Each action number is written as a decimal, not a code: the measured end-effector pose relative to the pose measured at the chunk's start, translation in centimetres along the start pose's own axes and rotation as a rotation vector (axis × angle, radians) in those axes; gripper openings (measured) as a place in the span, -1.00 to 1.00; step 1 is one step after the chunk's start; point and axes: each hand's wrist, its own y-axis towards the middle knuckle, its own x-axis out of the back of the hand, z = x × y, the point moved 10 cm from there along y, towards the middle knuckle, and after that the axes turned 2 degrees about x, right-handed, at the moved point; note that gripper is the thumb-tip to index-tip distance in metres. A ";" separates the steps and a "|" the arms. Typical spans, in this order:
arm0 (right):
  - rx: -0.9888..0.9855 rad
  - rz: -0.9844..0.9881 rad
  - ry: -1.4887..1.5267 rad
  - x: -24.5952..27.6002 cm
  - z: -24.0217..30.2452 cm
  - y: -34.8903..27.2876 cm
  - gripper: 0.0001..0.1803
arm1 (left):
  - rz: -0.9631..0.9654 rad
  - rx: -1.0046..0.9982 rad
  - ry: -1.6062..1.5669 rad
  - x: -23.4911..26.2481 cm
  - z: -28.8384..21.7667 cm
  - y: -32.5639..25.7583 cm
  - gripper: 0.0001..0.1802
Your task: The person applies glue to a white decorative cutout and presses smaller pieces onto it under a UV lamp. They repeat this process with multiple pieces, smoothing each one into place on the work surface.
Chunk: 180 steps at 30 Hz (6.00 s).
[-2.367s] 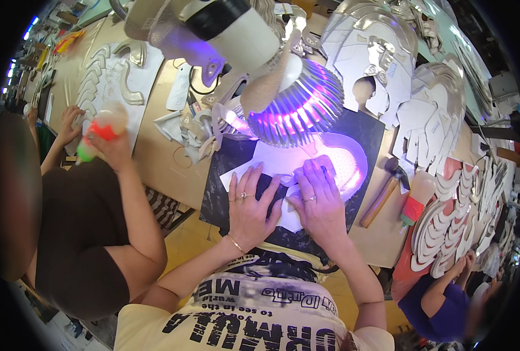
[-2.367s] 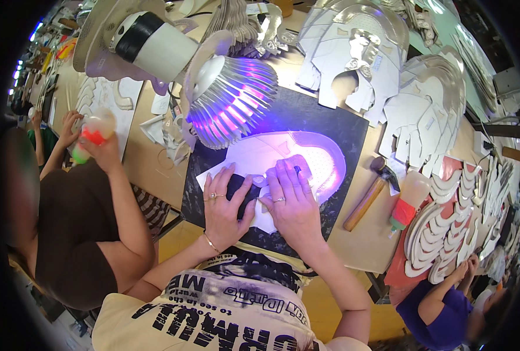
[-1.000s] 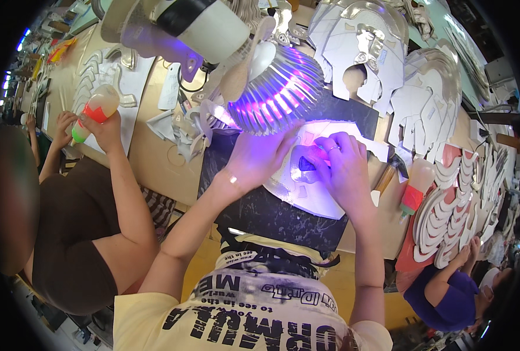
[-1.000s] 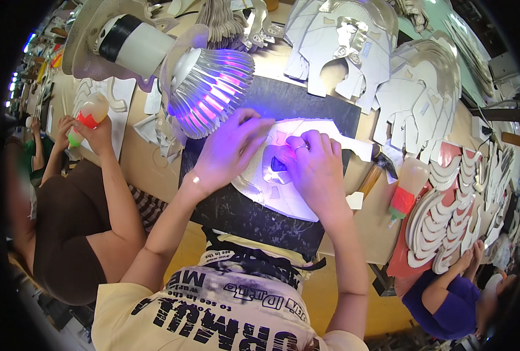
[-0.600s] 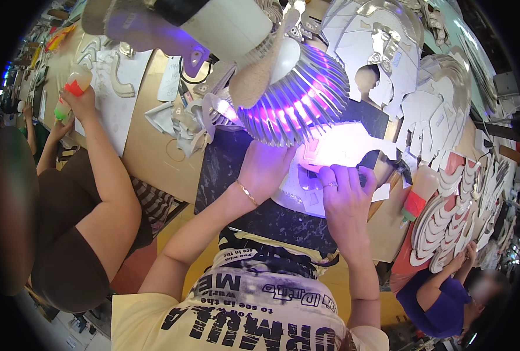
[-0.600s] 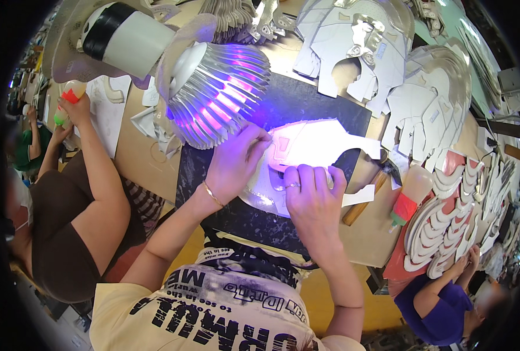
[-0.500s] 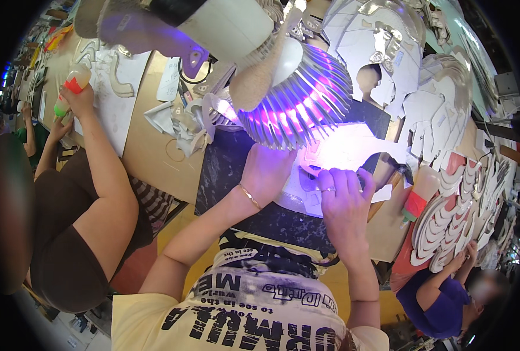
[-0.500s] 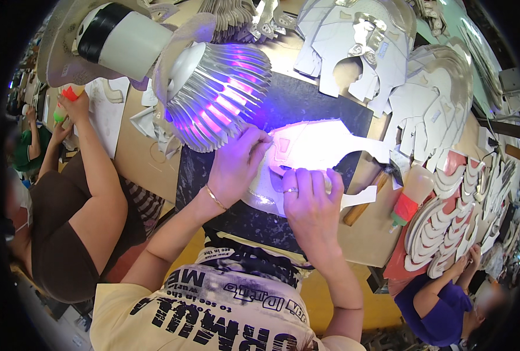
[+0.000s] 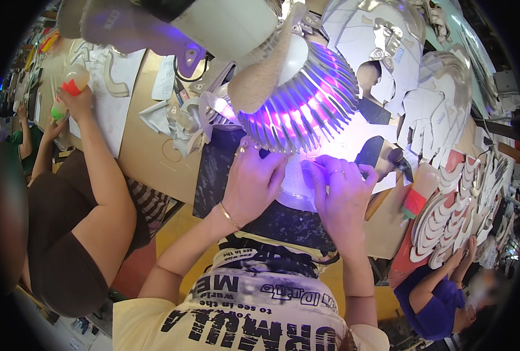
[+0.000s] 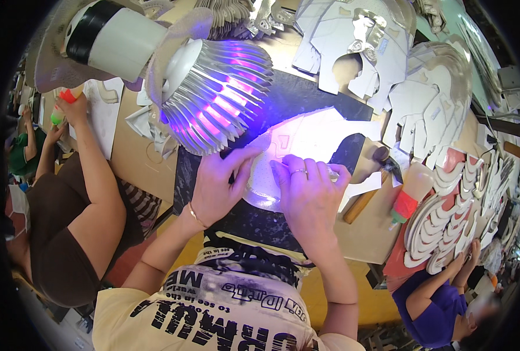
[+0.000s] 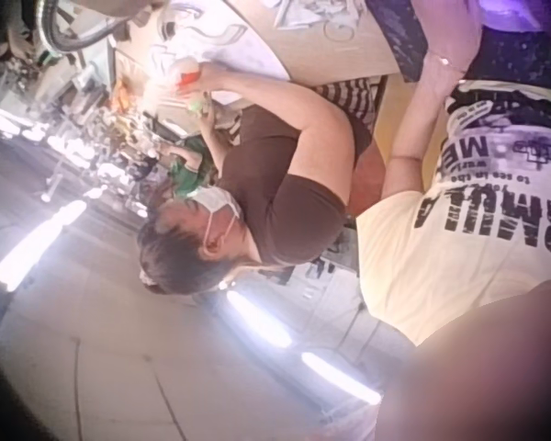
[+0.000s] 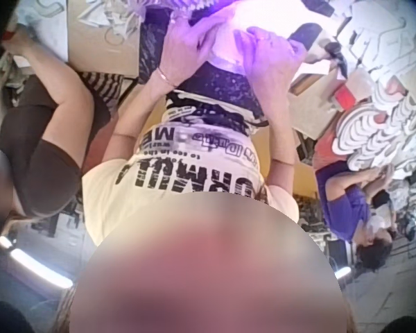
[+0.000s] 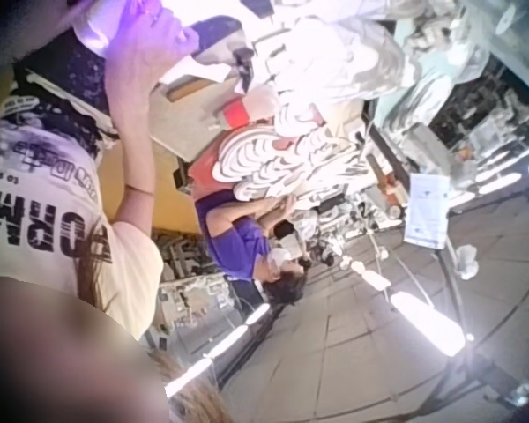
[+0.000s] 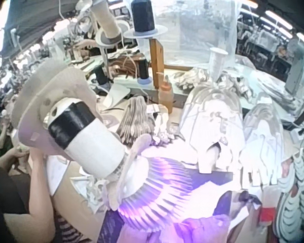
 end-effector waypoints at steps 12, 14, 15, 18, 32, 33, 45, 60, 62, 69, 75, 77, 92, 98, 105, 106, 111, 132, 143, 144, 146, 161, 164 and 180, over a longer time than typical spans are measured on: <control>-0.147 0.038 0.137 -1.2 -1.8 0.4 -0.82 | 0.121 -0.137 0.197 -1.3 -3.2 -2.0 -0.44; -0.141 0.016 0.135 -1.0 -1.7 0.4 -0.82 | 0.131 -0.120 0.189 -1.7 -3.0 -2.0 -0.44; -0.141 0.014 0.139 -1.0 -1.7 0.4 -0.82 | 0.135 -0.112 0.185 -1.8 -2.9 -2.0 -0.44; -0.153 0.024 0.167 -1.3 -1.8 0.3 -0.82 | 0.144 -0.115 0.210 -2.1 -2.8 -2.1 -0.46; -0.130 -0.024 0.146 -1.1 -1.5 0.2 -0.84 | 0.179 -0.093 0.213 -2.1 -2.8 -1.8 -0.48; -0.128 -0.046 0.164 -1.0 -1.5 0.1 -0.84 | 0.184 -0.088 0.217 -2.2 -2.7 -1.8 -0.47; -0.150 -0.052 0.165 -0.9 -1.4 -0.4 -0.84 | 0.253 -0.053 0.258 -2.8 -2.3 -1.6 -0.40; -0.235 -0.058 0.166 -0.4 -4.5 -0.2 -0.86 | 0.277 -0.072 0.311 -3.1 -2.5 -1.6 -0.37; -0.208 -0.048 0.151 -0.4 -4.4 0.0 -0.86 | 0.260 -0.096 0.340 -3.0 -2.7 -1.6 -0.38; -0.227 0.011 0.193 -1.0 -4.9 0.2 -0.84 | 0.261 -0.090 0.329 -3.2 -2.5 -1.7 -0.37; -0.202 0.040 0.269 -1.3 -5.4 0.3 -0.82 | 0.265 -0.100 0.326 -3.2 -2.3 -1.8 -0.37; -0.188 0.048 0.285 -1.3 -5.4 0.3 -0.85 | 0.253 -0.118 0.363 -3.3 -2.4 -1.8 -0.37; -0.020 -0.113 -0.035 -0.6 -1.2 -1.9 -0.78 | 0.193 -0.125 0.063 -3.9 -1.9 -2.0 -0.32; -0.080 -0.125 0.210 -0.5 -2.4 -2.5 -0.86 | 0.159 -0.215 0.167 -3.3 -2.7 -1.8 -0.30; -0.124 -0.080 0.206 -0.8 -4.2 -0.7 -0.88 | 0.141 -0.220 0.163 -3.2 -2.9 -1.7 -0.28; -0.115 -0.076 0.205 -0.9 -4.2 -0.5 -0.88 | 0.141 -0.221 0.166 -3.3 -2.9 -1.7 -0.28; -0.092 -0.057 0.207 -1.1 -4.3 -0.3 -0.88 | 0.200 -0.187 0.146 -4.3 -2.3 -2.1 -0.26; -0.202 0.111 0.318 -2.1 -5.8 0.7 -0.82 | 0.256 -0.193 0.147 -4.2 -2.7 -1.9 -0.20; -0.394 0.247 0.377 -3.5 -7.0 0.7 -0.80 | 0.226 -0.089 0.228 -4.2 -4.0 -1.0 -0.36; -0.405 0.249 0.357 -3.5 -7.0 0.6 -0.80 | 0.224 -0.091 0.195 -4.6 -3.9 -0.9 -0.36; -0.355 0.107 0.276 -2.0 -6.2 0.5 -0.79 | 0.197 -0.100 0.198 -4.9 -3.5 -1.0 -0.35; -0.152 -0.149 0.082 0.0 -4.3 -1.0 -0.90 | 0.105 -0.172 0.240 -5.1 -3.6 -1.5 -0.34; -0.168 -0.117 0.138 -0.6 -5.0 -0.7 -0.90 | 0.115 -0.163 0.250 -5.3 -3.6 -1.7 -0.34; -0.029 -0.215 0.046 -0.5 -3.7 -1.9 -0.86 | 0.078 -0.207 0.351 -5.4 -4.3 -1.9 -0.30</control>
